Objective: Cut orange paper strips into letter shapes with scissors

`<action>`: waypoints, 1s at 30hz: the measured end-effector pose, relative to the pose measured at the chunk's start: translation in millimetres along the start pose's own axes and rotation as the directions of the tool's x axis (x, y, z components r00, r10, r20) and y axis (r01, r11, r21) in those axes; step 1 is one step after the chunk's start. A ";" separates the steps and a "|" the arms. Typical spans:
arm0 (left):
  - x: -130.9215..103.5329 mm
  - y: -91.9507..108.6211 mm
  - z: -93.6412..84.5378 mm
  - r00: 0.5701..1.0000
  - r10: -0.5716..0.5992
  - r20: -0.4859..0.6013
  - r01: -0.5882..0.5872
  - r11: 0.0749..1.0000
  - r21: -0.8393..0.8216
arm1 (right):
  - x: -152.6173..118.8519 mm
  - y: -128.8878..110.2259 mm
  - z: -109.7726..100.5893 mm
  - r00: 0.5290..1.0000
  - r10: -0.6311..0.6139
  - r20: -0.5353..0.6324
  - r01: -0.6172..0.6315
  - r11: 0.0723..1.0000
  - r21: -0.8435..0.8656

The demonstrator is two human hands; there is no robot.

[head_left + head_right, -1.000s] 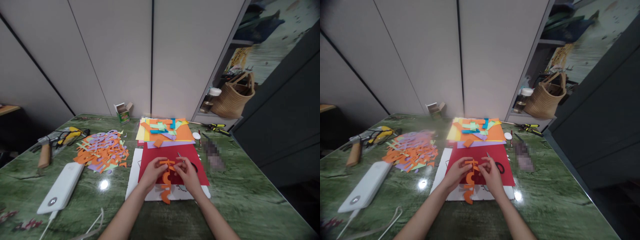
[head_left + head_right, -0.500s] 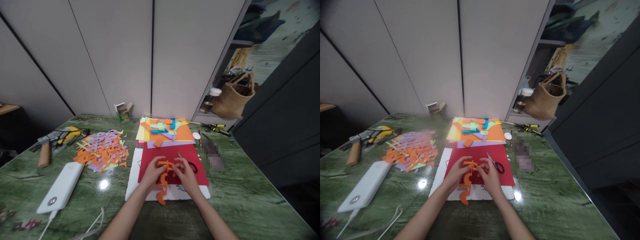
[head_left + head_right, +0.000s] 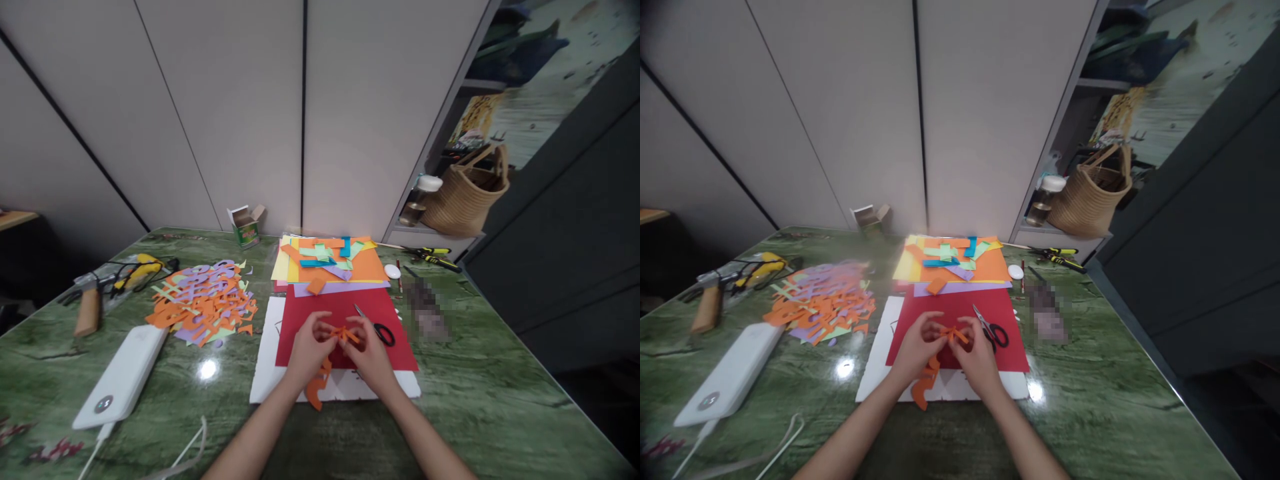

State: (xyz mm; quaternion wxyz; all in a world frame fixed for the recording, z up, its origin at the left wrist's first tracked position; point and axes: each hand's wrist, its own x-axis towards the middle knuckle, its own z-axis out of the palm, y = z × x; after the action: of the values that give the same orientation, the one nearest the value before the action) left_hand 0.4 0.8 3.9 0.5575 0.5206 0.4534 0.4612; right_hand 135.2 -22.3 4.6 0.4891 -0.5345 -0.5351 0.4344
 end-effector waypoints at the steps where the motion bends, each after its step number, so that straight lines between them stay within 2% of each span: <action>1: 0.2 0.6 -0.4 1.000 -0.010 0.008 0.011 1.000 -0.023 | 0.9 1.2 -0.5 1.000 0.008 0.007 -0.008 1.000 0.024; 6: 0.4 3.1 -3.6 0.995 -0.079 0.058 0.088 0.981 -0.176 | 4.9 3.0 -4.0 0.998 0.045 0.051 -0.053 0.985 0.162; 10: -0.1 3.1 -4.4 0.983 -0.146 0.112 0.175 0.934 -0.312 | 5.9 2.6 -5.9 0.996 0.055 0.073 -0.068 0.978 0.197; 16: 0.1 3.5 -5.3 0.972 -0.188 0.140 0.229 0.891 -0.393 | 5.5 2.5 -6.7 0.994 0.050 0.097 -0.071 0.973 0.220; 20: 0.5 4.3 -4.2 0.973 -0.193 0.128 0.228 0.894 -0.385 | 5.7 2.2 -5.1 0.995 0.052 0.085 -0.070 0.974 0.217; 24: 0.9 5.4 -4.1 0.981 -0.164 0.105 0.187 0.941 -0.283 | 4.4 0.2 -3.4 0.996 0.046 0.075 -0.060 0.979 0.196; 27: 0.4 7.6 -5.5 0.983 -0.112 0.146 0.141 0.969 -0.203 | 2.9 -2.4 -3.2 0.995 0.037 0.089 -0.053 0.981 0.187; 30: -0.2 9.6 -7.0 0.979 -0.120 0.167 0.149 0.974 -0.172 | 2.1 -5.5 -3.5 0.995 0.033 0.097 -0.050 0.983 0.178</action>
State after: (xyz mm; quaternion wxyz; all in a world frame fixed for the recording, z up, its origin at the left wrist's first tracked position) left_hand -7.0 2.1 13.2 0.6667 0.4694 0.3985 0.4199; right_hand 138.0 -20.7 10.7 0.5008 -0.4782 -0.5046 0.5156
